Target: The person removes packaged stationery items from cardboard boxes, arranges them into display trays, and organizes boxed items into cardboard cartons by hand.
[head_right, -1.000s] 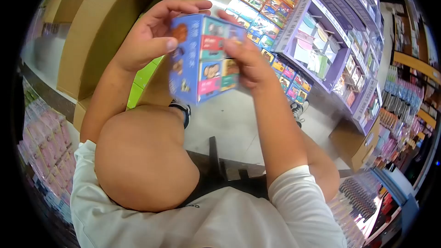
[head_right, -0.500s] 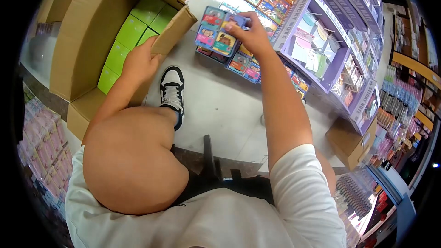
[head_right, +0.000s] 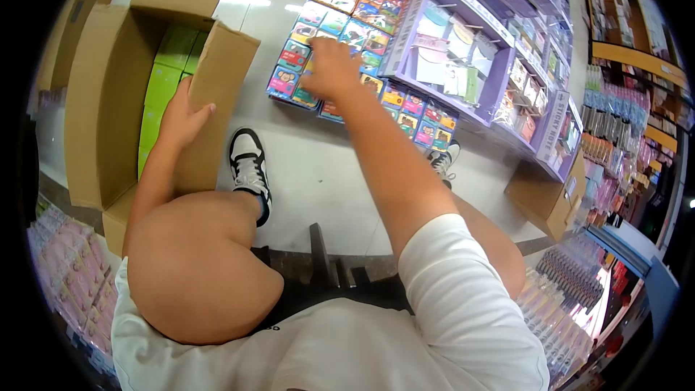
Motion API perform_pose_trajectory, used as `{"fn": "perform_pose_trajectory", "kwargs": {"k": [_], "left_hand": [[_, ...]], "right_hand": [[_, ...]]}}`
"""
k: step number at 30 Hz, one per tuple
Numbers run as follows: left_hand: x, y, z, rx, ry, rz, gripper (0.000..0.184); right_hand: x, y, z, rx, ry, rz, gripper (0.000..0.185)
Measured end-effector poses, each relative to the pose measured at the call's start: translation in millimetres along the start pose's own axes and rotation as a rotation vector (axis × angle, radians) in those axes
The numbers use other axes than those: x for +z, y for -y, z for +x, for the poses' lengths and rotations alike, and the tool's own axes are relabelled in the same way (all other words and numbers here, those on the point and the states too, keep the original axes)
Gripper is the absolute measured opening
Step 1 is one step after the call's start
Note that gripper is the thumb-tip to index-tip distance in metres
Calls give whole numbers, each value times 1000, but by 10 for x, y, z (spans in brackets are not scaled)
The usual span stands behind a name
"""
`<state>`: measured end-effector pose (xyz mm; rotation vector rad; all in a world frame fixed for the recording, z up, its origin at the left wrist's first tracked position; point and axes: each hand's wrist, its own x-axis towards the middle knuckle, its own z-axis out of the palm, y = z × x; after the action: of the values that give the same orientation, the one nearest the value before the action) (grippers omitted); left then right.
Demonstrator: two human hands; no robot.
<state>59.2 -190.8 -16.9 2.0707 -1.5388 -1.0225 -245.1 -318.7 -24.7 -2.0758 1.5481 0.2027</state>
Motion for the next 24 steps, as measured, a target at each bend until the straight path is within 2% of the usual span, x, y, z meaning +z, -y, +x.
{"fn": "perform_pose_trajectory", "kwargs": {"k": [1,3,4,6,9,11,13,14,15,17,20,22,24], "left_hand": [[5,12,8,-12,22,-90,65],[28,78,43,-41,78,-268,66],[52,150,114,-109,70,-546,71],[98,381,269,-265,56,-1100,79],[108,871,602,-149,-235,-504,60],[268,1679,983,-136,-94,-63,91],[282,2059,974,-314,-140,372,115],[249,1987,971,-352,-87,546,122],[135,1611,908,-429,-57,589,126],[26,1224,741,-545,-189,490,126],[1,1572,776,-455,-443,416,110],[-81,1659,832,-445,-399,400,109],[-105,1664,882,-448,-322,378,108]], "right_hand": [[132,2,-23,-77,-63,35,97],[275,119,-114,-81,-103,16,116],[328,149,-139,-82,-120,7,125],[397,130,-134,-79,-135,-10,133],[419,67,-172,-59,-134,-70,134],[471,115,-102,-59,-125,-116,134],[461,146,-73,-61,-87,-110,134],[459,120,-50,-71,-63,-102,134],[456,139,-62,-47,-92,-121,134],[481,179,-68,-57,-107,-104,132],[388,228,-69,-40,-97,-99,133],[425,200,-73,-49,-132,-89,138],[421,177,-76,-34,-111,-87,134]]}}
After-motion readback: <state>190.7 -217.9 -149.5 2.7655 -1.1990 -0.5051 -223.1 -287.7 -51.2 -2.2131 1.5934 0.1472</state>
